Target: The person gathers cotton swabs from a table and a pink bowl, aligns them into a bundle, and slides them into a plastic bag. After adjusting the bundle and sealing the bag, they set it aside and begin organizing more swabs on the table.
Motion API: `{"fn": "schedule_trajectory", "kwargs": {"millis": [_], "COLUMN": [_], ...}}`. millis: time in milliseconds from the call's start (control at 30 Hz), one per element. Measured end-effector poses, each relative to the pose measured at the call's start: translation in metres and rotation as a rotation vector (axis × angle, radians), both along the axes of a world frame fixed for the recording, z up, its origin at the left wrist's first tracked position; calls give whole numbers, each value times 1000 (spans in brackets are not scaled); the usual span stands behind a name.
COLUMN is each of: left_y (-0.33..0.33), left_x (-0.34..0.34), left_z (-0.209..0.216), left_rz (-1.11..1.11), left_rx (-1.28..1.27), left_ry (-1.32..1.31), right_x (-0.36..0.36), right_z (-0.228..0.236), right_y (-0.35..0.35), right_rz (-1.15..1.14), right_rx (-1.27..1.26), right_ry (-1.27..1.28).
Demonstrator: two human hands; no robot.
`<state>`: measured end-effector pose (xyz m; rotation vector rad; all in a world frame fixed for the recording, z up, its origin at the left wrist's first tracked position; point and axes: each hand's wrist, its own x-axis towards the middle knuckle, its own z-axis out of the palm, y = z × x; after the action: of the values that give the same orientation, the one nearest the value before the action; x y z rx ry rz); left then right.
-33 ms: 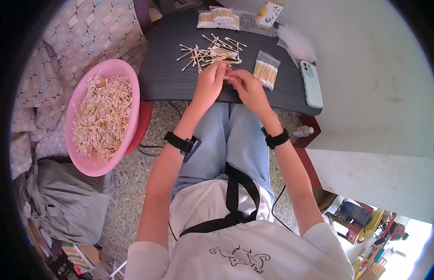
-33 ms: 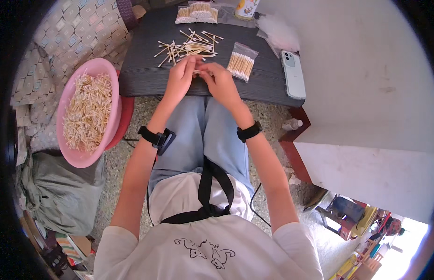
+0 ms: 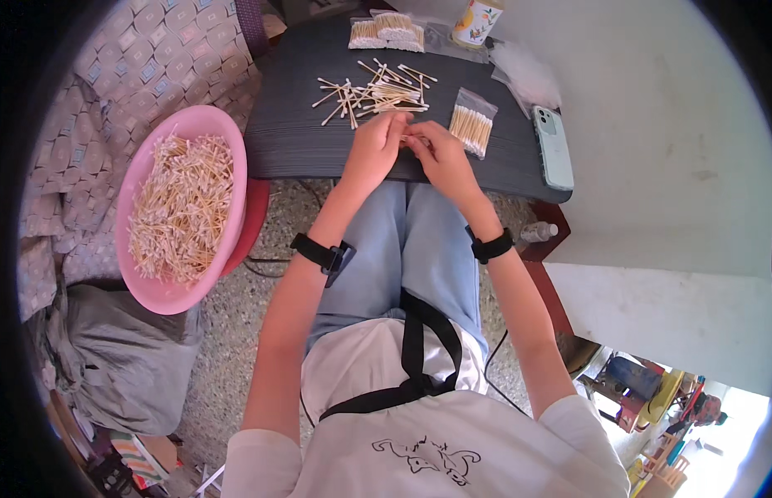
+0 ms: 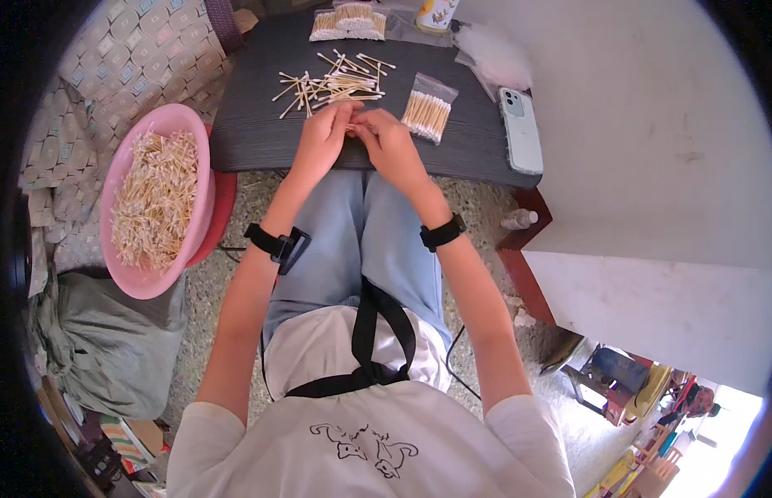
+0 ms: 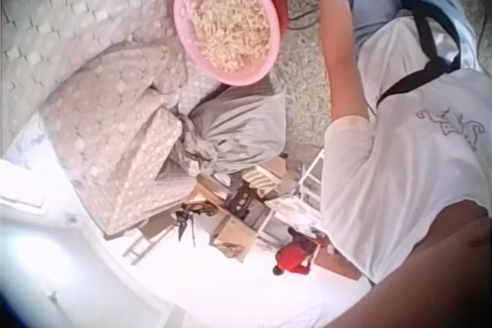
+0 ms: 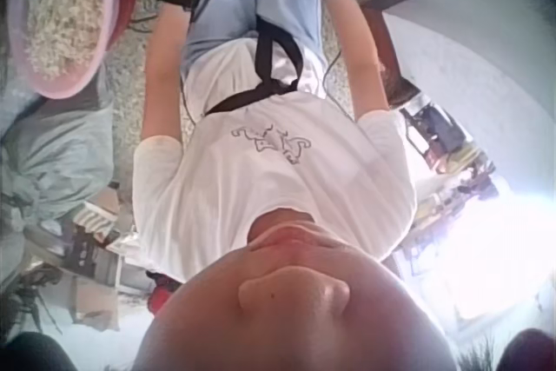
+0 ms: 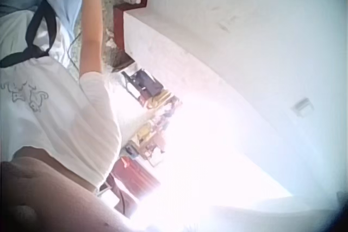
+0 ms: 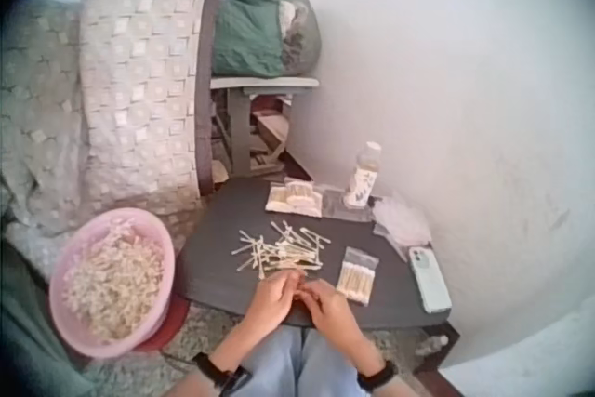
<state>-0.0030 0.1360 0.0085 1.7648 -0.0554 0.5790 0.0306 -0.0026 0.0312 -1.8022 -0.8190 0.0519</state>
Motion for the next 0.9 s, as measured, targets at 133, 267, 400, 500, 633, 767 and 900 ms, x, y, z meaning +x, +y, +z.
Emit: {"fn": "schedule_trajectory", "kwargs": {"millis": [133,267,400,500,633,767,900], "left_y": [-5,-1,12,15,20,15,11], "left_x": [-5,-10,-14,-17,-26,-43,-59], "left_z": [7,15,8,9,-2,-2,-1], "left_rz": [-57,-160,-140,-107,-41,-83,-36], "left_rx": [262,97,198,335,593,633,1025], "left_ry": [110,263,127,25,-99,-61,-5], "right_x": [0,6,2,3,0,-12,-27], "right_z": [3,8,13,4,-12,-24,-24], "right_y": [-4,-11,-11,-15,-15,-20,-24], "right_rz": [39,86,76,24,17,-8,-39], "right_rx": [-32,-104,-92,-143,-158,-235,-426], "right_ry": [-174,-95,-108,-248,-467,-520,-630]}}
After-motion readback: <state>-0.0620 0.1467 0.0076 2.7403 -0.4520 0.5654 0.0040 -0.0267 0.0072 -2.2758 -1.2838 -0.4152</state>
